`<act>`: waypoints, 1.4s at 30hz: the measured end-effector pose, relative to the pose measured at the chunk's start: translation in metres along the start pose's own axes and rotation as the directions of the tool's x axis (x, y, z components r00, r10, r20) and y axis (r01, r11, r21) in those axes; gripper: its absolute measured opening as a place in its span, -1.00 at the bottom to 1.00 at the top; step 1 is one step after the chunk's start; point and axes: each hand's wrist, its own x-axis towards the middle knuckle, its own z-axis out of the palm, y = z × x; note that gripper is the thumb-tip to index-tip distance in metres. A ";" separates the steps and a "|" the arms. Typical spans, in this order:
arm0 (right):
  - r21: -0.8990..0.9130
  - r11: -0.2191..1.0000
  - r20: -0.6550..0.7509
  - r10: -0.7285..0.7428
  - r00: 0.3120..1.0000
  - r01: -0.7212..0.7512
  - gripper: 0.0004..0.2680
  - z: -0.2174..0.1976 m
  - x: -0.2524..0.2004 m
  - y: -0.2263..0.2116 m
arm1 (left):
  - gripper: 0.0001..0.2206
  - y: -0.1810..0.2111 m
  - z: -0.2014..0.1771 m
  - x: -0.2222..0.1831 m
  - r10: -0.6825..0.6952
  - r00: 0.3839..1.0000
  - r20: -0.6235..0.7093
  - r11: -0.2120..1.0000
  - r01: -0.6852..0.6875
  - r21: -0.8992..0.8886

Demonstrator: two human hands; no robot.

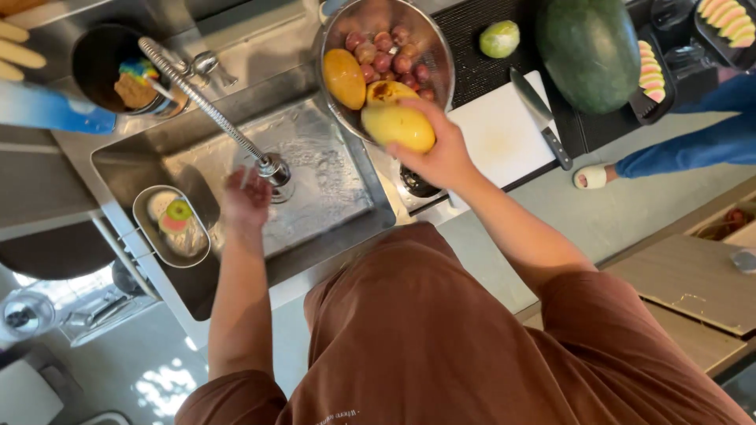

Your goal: Slicing guava and other fruits, then placing them into plastic containers.

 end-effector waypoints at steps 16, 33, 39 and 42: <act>-0.384 0.919 -0.135 -0.151 0.979 0.089 -0.63 -0.078 0.084 0.140 | -0.80 0.109 0.223 0.029 0.199 0.980 0.021 0.980 -0.200 0.018; -0.783 0.582 -0.375 -0.159 0.913 -0.220 -0.86 -0.162 0.060 0.215 | -0.74 0.109 0.212 0.057 0.224 0.962 -0.155 0.971 -0.208 0.117; -0.532 0.820 -0.601 -0.191 0.776 -0.210 -0.92 -0.166 0.040 0.187 | -0.96 0.081 0.255 -0.004 0.194 0.980 -0.048 0.886 -0.154 0.436; -0.422 0.897 -0.634 -0.190 0.750 -0.130 -0.93 -0.169 0.024 0.159 | -0.86 0.068 0.221 -0.044 0.320 0.896 -0.307 0.616 0.049 0.786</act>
